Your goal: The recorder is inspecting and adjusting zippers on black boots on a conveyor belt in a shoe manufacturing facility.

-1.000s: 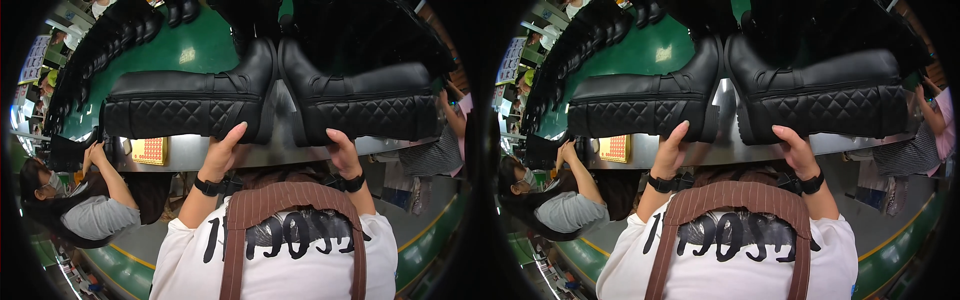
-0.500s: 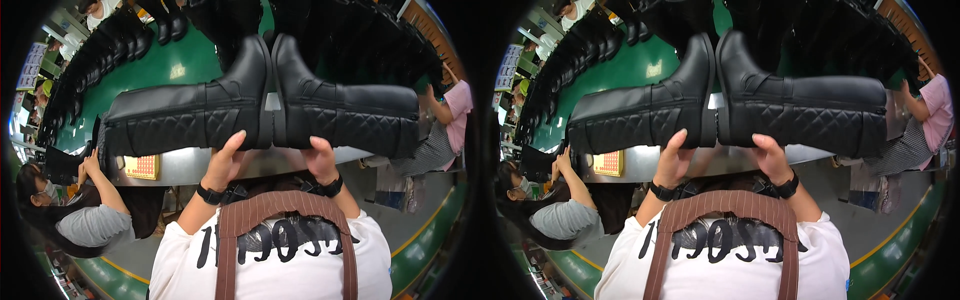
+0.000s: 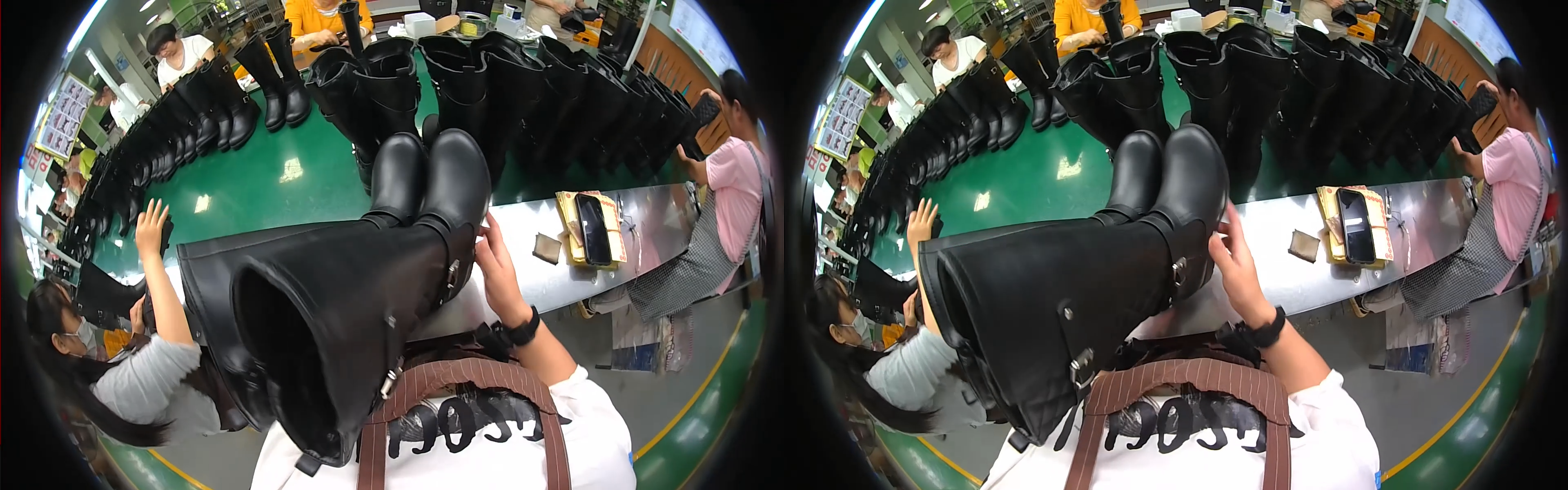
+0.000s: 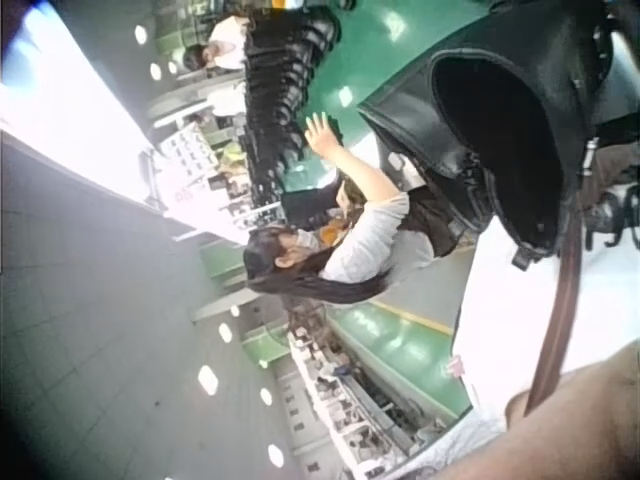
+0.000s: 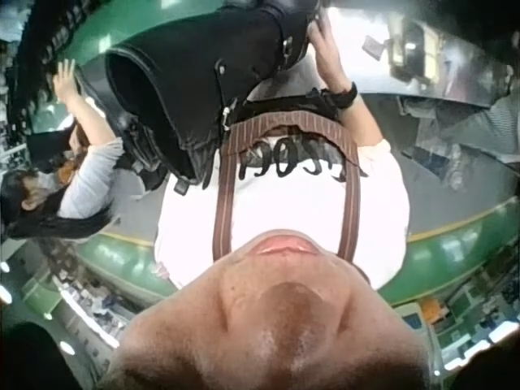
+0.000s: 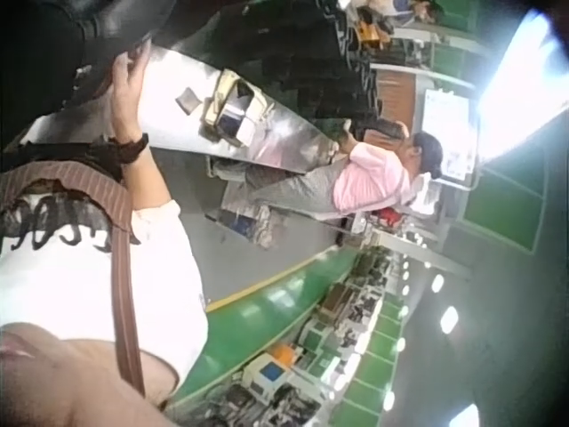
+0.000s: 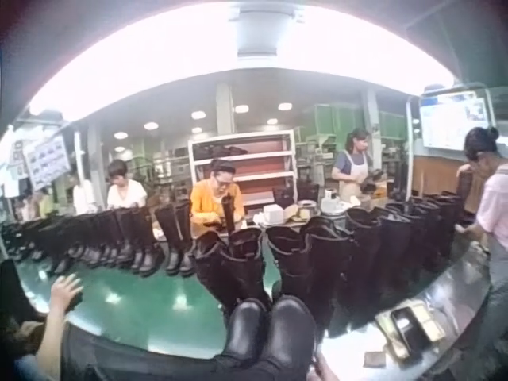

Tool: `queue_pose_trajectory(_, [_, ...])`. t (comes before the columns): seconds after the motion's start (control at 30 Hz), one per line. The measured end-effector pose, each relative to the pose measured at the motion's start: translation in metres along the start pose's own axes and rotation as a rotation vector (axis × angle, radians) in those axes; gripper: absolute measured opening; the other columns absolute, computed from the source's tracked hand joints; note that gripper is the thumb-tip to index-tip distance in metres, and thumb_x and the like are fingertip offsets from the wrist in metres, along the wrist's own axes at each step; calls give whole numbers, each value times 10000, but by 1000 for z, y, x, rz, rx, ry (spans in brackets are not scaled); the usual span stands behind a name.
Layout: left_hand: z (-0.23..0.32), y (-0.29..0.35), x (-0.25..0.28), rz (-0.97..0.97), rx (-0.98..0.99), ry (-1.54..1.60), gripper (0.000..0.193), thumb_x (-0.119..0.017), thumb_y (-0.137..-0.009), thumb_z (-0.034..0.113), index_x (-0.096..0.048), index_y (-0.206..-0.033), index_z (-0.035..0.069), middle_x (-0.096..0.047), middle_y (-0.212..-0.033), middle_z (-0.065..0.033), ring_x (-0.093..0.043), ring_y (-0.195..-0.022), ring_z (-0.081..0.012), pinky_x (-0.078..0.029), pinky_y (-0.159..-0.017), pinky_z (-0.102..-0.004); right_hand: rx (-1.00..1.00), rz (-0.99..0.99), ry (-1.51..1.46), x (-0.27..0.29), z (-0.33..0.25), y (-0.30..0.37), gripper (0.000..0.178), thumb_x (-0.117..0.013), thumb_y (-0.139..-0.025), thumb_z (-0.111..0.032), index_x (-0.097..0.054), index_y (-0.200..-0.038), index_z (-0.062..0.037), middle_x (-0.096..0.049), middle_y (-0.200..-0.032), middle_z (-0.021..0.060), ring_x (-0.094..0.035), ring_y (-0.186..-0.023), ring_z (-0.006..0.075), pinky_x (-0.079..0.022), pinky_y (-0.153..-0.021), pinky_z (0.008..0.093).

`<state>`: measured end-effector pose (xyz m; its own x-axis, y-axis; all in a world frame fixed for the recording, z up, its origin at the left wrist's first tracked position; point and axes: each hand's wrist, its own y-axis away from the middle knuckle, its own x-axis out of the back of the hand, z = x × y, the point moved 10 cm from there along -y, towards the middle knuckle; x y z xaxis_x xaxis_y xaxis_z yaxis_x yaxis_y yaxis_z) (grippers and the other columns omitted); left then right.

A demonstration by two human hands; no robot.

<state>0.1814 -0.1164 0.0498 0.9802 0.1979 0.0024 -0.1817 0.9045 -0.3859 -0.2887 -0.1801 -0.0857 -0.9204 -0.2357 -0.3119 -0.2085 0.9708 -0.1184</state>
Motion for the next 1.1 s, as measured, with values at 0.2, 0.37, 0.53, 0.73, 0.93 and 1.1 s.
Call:
queue_pose_trajectory(0.2, [-38,57,-172,-73,-65,150,511,-513,-897,209,-372,-1362,49,-362,-1447,-133,-367,-1312,-306,-319,-1067,-449,-355,-377,-902,-27,38,-10,372,-432,-1007,-340,-585,-1198,-61,-643,-1150,65,-595,-1064,181,-440,-972,319])
queue_pose_trajectory(0.37, [-90,90,-267,-272,103,147,730,-573,-787,69,-286,-1459,69,-364,-1458,-125,-374,-1327,-268,-373,-1031,-396,-372,-390,-889,-7,30,7,397,-420,-1001,-339,-537,-1254,-57,-598,-1217,85,-562,-1122,204,-413,-1006,370])
queue_pose_trajectory(0.53, [-102,86,-307,-212,615,720,579,-340,-1019,465,-351,-1429,56,-498,-1350,-88,-508,-1201,-172,-418,-1019,-313,-328,-285,-844,23,39,28,433,-407,-995,-338,-488,-1311,-54,-554,-1284,106,-529,-1181,226,-387,-1040,421])
queue_pose_trajectory(0.73, [-136,116,-305,-289,672,1014,571,-298,-1027,449,-410,-1373,8,-527,-1329,-138,-554,-1172,-212,-439,-1028,-373,-419,-201,-1156,35,54,39,486,-393,-988,-337,-429,-1379,-49,-500,-1364,131,-489,-1250,254,-355,-1082,482])
queue_pose_trajectory(0.93, [-120,119,-289,-167,647,1178,638,-298,-989,522,-328,-1442,75,-426,-1429,-169,-458,-1288,-324,-361,-1093,-483,-386,-317,-750,17,25,42,521,-368,-1010,-377,-414,-1381,-13,-451,-1401,194,-475,-1267,310,-365,-1083,482])
queue_pose_trajectory(1.1, [-120,121,-274,-77,570,1069,641,-396,-974,501,-293,-1453,87,-406,-1460,-105,-409,-1336,-257,-325,-1114,-445,-279,-114,-756,24,11,40,599,-475,-963,-467,-383,-1418,-90,-447,-1430,110,-441,-1308,285,-317,-1113,488])
